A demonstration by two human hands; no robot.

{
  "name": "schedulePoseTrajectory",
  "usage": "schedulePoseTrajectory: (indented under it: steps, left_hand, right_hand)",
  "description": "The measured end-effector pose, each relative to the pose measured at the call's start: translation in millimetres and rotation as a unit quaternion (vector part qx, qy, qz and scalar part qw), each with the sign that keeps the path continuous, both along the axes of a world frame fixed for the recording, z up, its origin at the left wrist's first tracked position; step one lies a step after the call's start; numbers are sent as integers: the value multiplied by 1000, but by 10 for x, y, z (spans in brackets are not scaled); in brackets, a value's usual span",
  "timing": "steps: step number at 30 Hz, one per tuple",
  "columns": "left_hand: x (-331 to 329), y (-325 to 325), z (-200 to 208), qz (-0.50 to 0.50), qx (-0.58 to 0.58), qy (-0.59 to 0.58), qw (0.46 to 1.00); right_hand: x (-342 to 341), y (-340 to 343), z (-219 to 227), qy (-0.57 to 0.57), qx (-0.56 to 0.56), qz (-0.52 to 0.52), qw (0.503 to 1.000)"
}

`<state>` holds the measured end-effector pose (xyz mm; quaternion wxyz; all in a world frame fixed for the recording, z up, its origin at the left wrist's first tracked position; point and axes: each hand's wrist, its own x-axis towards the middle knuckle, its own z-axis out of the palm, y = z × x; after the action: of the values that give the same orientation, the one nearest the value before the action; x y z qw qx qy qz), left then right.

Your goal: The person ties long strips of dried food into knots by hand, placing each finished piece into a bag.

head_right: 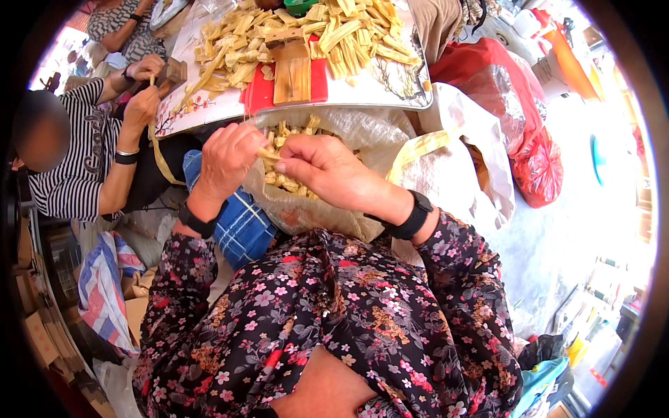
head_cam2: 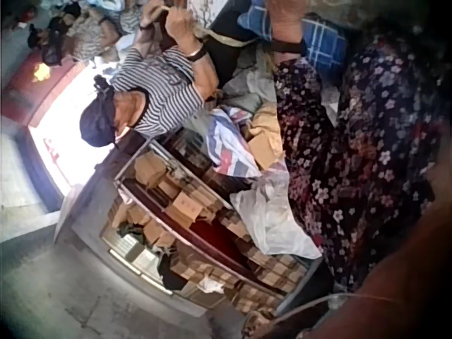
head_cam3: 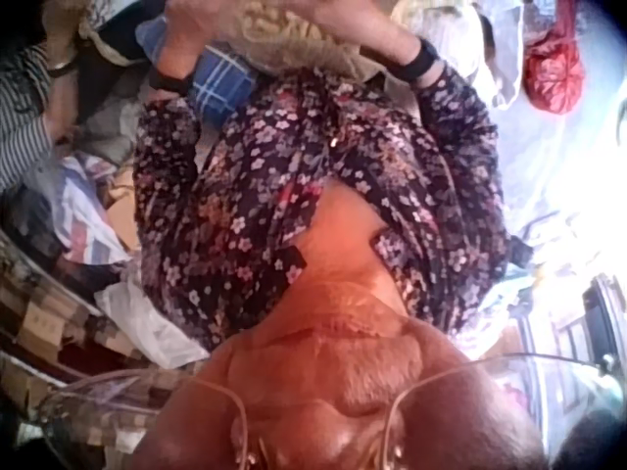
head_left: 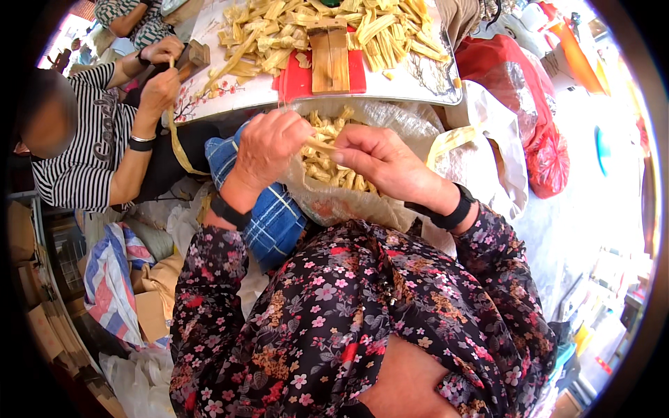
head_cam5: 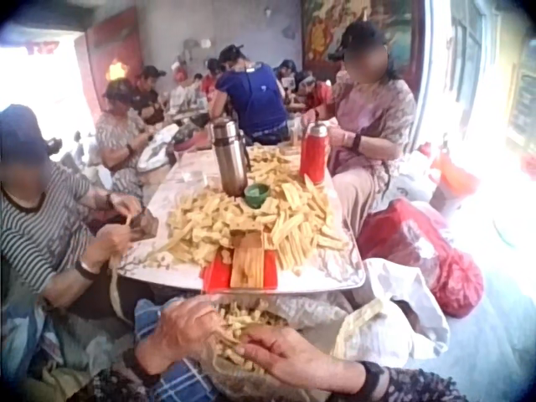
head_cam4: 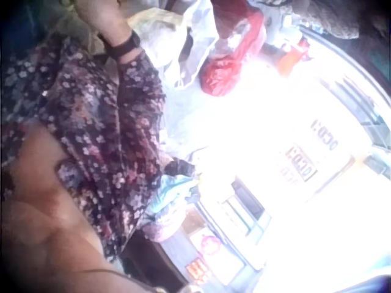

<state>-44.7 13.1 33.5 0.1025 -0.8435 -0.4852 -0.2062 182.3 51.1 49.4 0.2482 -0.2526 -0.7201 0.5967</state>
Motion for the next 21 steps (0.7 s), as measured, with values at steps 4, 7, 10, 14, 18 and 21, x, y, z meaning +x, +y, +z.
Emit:
schedulePoseTrajectory:
  steps: [4, 7, 10, 14, 18, 21]
  left_hand:
    - [0, 232, -72, 26, -46, -137, 989]
    - [46, 448, -121, 10, -238, -437, 867]
    - [17, 624, -200, 9, -266, -509, 818]
    - [64, 790, -144, 56, -223, -475, 850]
    - [24, 950, -168, 78, -218, -477, 848]
    - [86, 1003, -134, 115, -230, -469, 845]
  right_hand:
    - [-106, 239, -22, 1, 2, -69, 998]
    - [-118, 620, -153, 15, 2, -152, 988]
    - [-128, 869, -257, 14, 15, -186, 982]
    - [-198, 1057, -383, 8, 64, -209, 976]
    - [-260, 1193, -324, -2, 106, -206, 973]
    - [-285, 1238, -340, -11, 109, -227, 968]
